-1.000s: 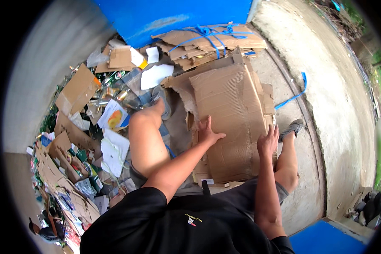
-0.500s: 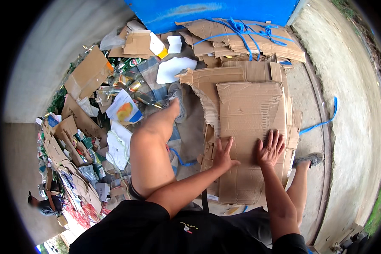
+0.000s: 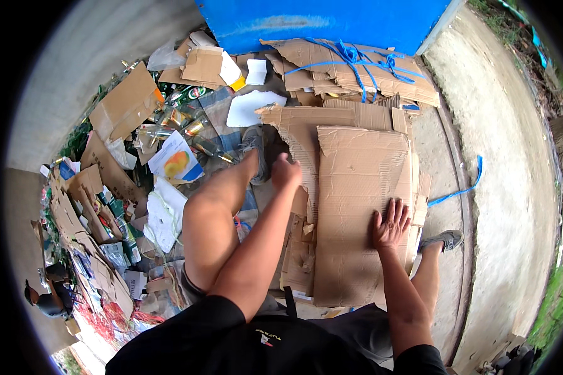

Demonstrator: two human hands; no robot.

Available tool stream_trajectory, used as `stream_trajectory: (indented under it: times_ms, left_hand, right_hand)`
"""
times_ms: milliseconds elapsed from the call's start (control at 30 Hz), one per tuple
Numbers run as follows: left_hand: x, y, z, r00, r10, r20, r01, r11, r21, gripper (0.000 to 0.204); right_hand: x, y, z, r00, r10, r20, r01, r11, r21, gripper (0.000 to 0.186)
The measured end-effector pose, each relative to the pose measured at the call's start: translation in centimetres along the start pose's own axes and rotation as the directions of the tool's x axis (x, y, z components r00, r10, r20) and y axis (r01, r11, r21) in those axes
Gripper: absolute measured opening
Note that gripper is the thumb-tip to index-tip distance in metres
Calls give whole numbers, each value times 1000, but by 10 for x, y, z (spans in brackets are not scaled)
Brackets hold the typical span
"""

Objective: The person gathers sheets of cardboard from a pile, stacks them together, and ties them into a bundle with blue plastic twine.

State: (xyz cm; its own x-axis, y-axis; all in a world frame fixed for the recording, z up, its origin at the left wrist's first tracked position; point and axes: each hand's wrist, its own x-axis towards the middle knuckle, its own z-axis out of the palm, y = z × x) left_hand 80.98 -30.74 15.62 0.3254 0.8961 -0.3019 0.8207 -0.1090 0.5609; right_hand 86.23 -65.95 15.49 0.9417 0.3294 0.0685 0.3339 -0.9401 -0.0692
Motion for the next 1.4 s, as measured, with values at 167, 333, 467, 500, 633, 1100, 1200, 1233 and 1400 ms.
stream_trajectory:
  times_ms: [167, 333, 467, 500, 633, 1100, 1200, 1233, 1400]
  left_hand:
    - [86, -59, 57, 996, 14, 92, 39, 837, -545, 50]
    - [51, -19, 56, 989, 72, 130, 30, 756, -654, 45]
    - [26, -9, 52, 950, 83, 302, 86, 858, -506, 43]
    - [23, -19, 63, 971, 150, 184, -105, 966, -237, 43]
    - [8, -28, 79, 989, 72, 126, -23, 935, -354, 45]
    - [42, -102, 54, 872, 152, 465, 52, 916, -397, 42]
    - [37, -124, 46, 802, 59, 594, 152, 942, -298, 45]
    - [23, -110, 38, 771, 42, 636, 192, 936, -295, 46]
    - [-5, -78, 0, 618, 103, 779, 230, 924, -305, 32]
  right_hand:
    - [2, -12, 5, 999, -41, -3, 41, 997, 60, 71]
    - [-4, 1, 3, 1000, 0, 17, -1, 999, 36, 70]
    - [-2, -1, 1, 1000, -1, 23, 0, 999, 52, 71]
    - [1, -7, -1, 1000, -18, 25, 17, 998, 66, 71]
    - [1, -7, -1, 999, -29, 20, 27, 998, 61, 71]
    - [-1, -1, 5, 999, -31, -15, 32, 999, 43, 70]
    - [0, -4, 6, 999, -36, -5, 36, 998, 50, 70]
    - [-1, -1, 6, 1000, -23, -6, 24, 999, 45, 70]
    - [-2, 0, 5, 1000, -12, 3, 12, 999, 32, 70]
